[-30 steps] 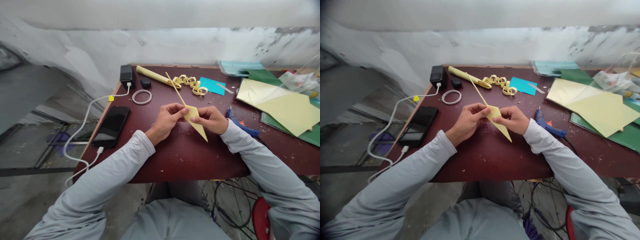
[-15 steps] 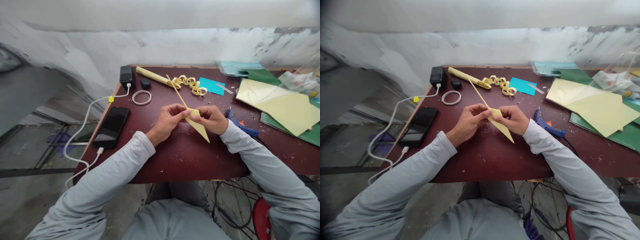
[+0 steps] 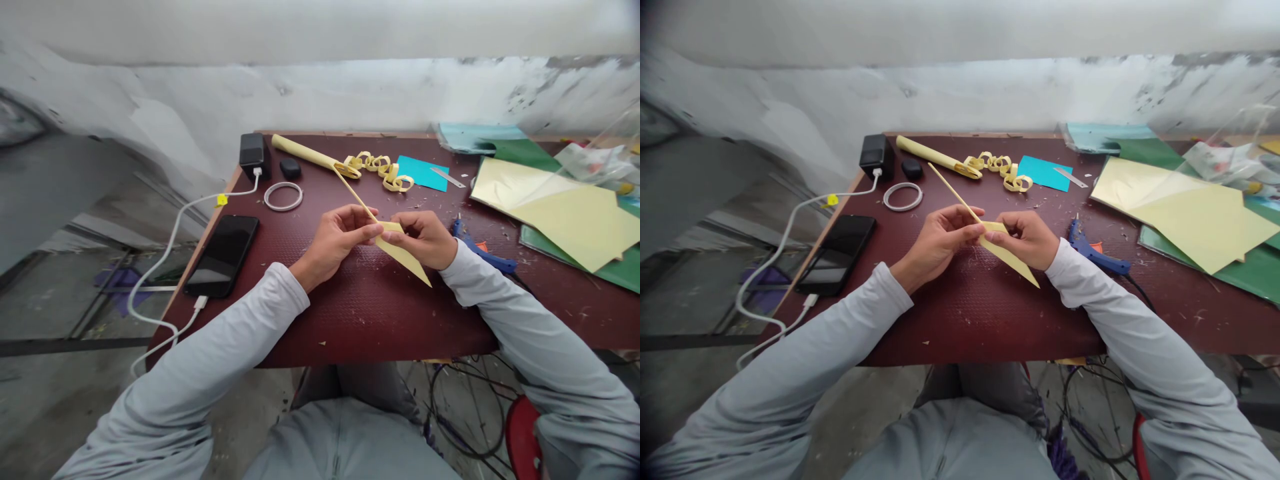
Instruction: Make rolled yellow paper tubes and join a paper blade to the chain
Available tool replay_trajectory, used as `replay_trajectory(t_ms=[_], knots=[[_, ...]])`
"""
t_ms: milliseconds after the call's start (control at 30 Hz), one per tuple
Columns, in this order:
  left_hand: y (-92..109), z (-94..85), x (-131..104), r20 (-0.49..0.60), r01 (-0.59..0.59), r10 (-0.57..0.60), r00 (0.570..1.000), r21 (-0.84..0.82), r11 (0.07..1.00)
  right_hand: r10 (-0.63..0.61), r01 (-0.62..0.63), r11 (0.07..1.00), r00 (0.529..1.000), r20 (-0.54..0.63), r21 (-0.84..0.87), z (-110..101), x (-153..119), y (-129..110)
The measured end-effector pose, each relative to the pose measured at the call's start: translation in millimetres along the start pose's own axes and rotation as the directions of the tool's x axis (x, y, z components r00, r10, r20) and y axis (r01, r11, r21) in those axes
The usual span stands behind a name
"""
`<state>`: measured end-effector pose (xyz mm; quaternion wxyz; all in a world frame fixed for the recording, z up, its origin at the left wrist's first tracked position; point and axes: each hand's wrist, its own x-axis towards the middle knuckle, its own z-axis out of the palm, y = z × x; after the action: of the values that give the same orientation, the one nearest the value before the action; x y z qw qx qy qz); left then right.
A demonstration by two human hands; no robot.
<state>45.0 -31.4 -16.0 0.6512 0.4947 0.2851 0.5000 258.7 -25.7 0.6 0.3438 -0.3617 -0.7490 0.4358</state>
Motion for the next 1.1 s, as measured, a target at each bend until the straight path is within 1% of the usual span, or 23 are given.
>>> replay_trajectory(t_ms=[167,400,667,900,1033,1100], knots=[[2.4,-1.0,2.3,-0.012,-0.012,0.012,1.000,-0.016,1.000,-0.005,0.005,1.000,0.999,-0.038,0.011,-2.5,0.9,2.4],[2.0,-0.9,4.4,-0.124,-0.034,0.035,0.992,0.012,0.999,-0.004,0.005,0.999,0.999,-0.051,0.032,-3.5,1.2,6.1],[2.1,-0.6,3.9,-0.109,-0.045,0.048,0.993,0.029,0.999,0.009,-0.008,1.000,0.999,-0.048,0.025,-4.3,1.0,6.9],[1.2,-1.3,5.0,-0.158,-0.050,0.057,0.986,0.051,0.997,0.007,-0.008,1.000,0.999,-0.038,-0.021,-4.2,1.9,4.7],[-1.5,-3.6,6.6,-0.177,-0.071,0.087,0.980,0.094,0.993,0.033,-0.033,0.999,0.999,-0.027,-0.017,-4.5,1.8,4.9],[-2.3,-5.4,8.0,-0.204,-0.080,0.098,0.974,0.091,0.993,0.034,-0.034,0.999,0.999,-0.037,-0.007,-5.1,1.7,5.2]])
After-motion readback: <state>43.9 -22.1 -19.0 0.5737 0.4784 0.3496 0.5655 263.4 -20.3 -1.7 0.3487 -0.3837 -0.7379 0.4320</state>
